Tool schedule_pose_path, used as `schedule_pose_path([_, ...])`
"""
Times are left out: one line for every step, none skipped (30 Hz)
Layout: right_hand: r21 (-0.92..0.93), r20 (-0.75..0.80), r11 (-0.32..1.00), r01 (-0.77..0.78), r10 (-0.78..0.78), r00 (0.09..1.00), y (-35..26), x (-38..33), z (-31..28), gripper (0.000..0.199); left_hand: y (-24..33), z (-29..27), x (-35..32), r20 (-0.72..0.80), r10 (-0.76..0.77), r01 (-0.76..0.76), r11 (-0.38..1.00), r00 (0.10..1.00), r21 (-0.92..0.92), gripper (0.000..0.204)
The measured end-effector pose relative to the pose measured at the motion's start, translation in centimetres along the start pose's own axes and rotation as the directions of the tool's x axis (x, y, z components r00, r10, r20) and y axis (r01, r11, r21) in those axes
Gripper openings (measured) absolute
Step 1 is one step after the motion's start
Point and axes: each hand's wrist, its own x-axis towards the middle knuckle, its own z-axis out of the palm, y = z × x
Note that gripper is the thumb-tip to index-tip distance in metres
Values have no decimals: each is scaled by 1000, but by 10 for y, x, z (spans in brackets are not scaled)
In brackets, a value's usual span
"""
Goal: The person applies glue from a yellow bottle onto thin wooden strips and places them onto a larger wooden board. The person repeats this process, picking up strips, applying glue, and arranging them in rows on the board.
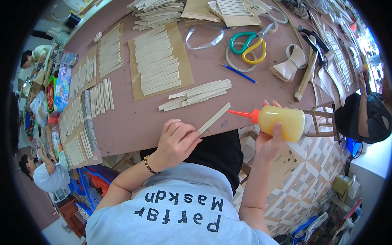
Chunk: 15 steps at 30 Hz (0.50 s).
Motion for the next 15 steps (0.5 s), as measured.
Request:
schedule_pose_path([-55,15,998,27,-26,1000,1,1,0,56,0,1,-1,4,3,-3,1000,1000,-7,22])
schedule_pose_path([-68,32,997,43,-41,999,2,1,0,55,-1,1,-3,8,5,-5,1000,1000,-12,23])
schedule_pose_path([-81,50,995,59,-55,997,3,2,0,55,-2,2,-5,11,7,-7,1000,1000,-17,25])
schedule_pose_path([-94,69,993,75,-68,995,4,2,1,55,-3,3,-6,10,11,-11,1000,1000,-17,25])
schedule_pose_path([-87,71,993,79,-73,995,4,2,3,54,-4,4,-8,9,15,-15,1000,1000,-16,26])
schedule_pose_path([-80,72,993,84,-78,994,3,3,7,54,-4,4,-8,8,19,-19,1000,1000,-16,26])
schedule_pose_path([-74,74,993,88,-83,994,3,3,10,54,-4,4,-9,7,20,-20,1000,1000,-17,27])
schedule_pose_path([-85,76,991,103,-97,992,4,3,10,54,-4,5,-9,4,19,-19,1000,1000,-18,27])
schedule_pose_path([-97,78,988,118,-111,991,5,4,11,54,-4,5,-9,1,19,-19,1000,1000,-19,27])
schedule_pose_path([-109,80,985,133,-124,989,6,4,11,55,-5,5,-9,0,17,-17,1000,1000,-22,27])
schedule_pose_path([-106,81,985,137,-129,988,7,4,12,55,-5,6,-9,-1,13,-13,1000,1000,-23,27])
schedule_pose_path([-103,81,984,142,-134,988,8,4,12,55,-5,6,-10,-1,10,-10,1000,1000,-24,27])
schedule_pose_path([-101,81,984,146,-138,987,9,4,12,55,-5,6,-10,-2,11,-11,1000,1000,-22,27])
schedule_pose_path([-97,97,986,136,-126,987,9,3,12,55,-5,6,-10,-1,12,-12,1000,1000,-20,28])
schedule_pose_path([-94,114,988,125,-114,987,9,3,12,55,-5,6,-10,-1,12,-12,1000,1000,-19,28])
